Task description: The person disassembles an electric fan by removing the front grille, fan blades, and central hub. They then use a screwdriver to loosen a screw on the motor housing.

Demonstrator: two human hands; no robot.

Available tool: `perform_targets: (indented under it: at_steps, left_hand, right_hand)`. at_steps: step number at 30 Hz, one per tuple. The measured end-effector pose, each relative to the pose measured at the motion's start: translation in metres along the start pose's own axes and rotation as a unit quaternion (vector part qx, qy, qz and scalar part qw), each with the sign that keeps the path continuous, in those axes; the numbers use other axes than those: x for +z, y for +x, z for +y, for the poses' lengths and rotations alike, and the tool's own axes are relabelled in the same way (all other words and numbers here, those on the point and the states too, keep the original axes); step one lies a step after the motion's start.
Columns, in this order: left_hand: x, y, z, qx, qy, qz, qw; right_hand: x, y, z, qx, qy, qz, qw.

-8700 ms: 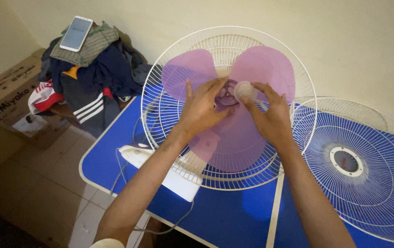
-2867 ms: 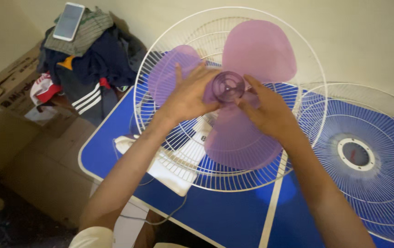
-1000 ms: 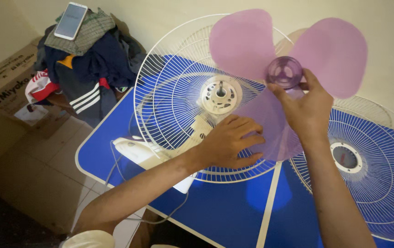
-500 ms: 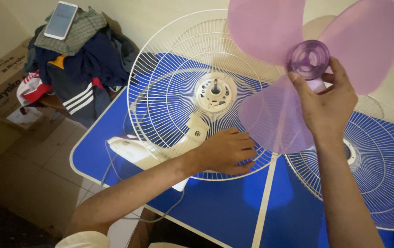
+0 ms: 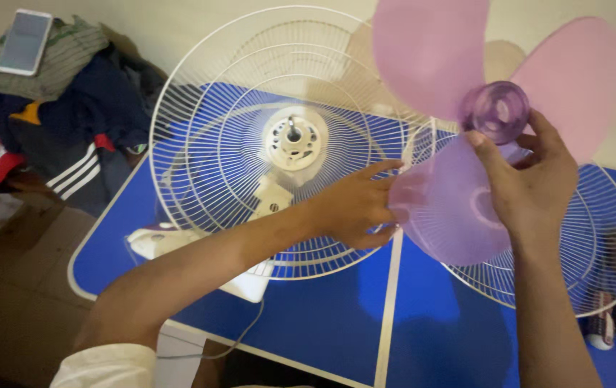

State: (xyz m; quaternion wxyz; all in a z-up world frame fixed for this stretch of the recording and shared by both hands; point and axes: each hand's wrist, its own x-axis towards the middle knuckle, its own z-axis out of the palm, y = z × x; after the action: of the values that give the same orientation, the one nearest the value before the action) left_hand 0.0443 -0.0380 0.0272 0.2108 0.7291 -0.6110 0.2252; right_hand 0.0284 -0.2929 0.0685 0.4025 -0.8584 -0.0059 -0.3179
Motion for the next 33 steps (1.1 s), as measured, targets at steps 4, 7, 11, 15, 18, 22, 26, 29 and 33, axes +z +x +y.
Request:
perform_targets:
  at_steps: [4,7,11,15,18,22,26,29,33]
  left_hand:
    - [0.022,0.039,-0.019,-0.05,-0.092,-0.009,0.995]
    - [0.043,0.065,-0.028,-0.164,-0.144,-0.026,0.976]
    - [0.075,0.089,-0.032,-0.14,-0.196,0.117,0.963]
    - [0.075,0.101,-0.032,-0.116,-0.236,0.232,0.936]
    - [0.07,0.105,-0.035,-0.194,-0.02,0.078,0.978]
    - [0.08,0.109,-0.034,-0.081,0.013,0.076,0.994]
    - [0.106,0.111,-0.036,-0.072,0.039,0.021,0.996]
    - [0.134,0.119,-0.03,-0.163,0.064,-0.174,0.969]
    - [0.157,0.121,-0.029,-0.257,0.059,-0.357,0.896]
  right_hand:
    - [-0.031,-0.008,0.018,0.026,0.009,0.023,0.999]
    - [-0.057,-0.013,0.025,0.068,-0.07,0.028,0.995]
    - [-0.089,-0.032,0.047,0.108,-0.146,0.04,0.983]
    - [-0.118,-0.045,0.065,0.13,-0.181,0.033,0.974]
    - [-0.121,-0.049,0.081,0.142,-0.173,0.004,0.975]
    - [-0.112,-0.05,0.104,0.126,-0.192,-0.017,0.973]
    - [-0.093,-0.046,0.13,0.106,-0.164,-0.048,0.98]
    - [-0.078,-0.042,0.151,0.098,-0.166,-0.081,0.978]
    - [-0.058,-0.034,0.169,0.089,-0.149,-0.11,0.979]
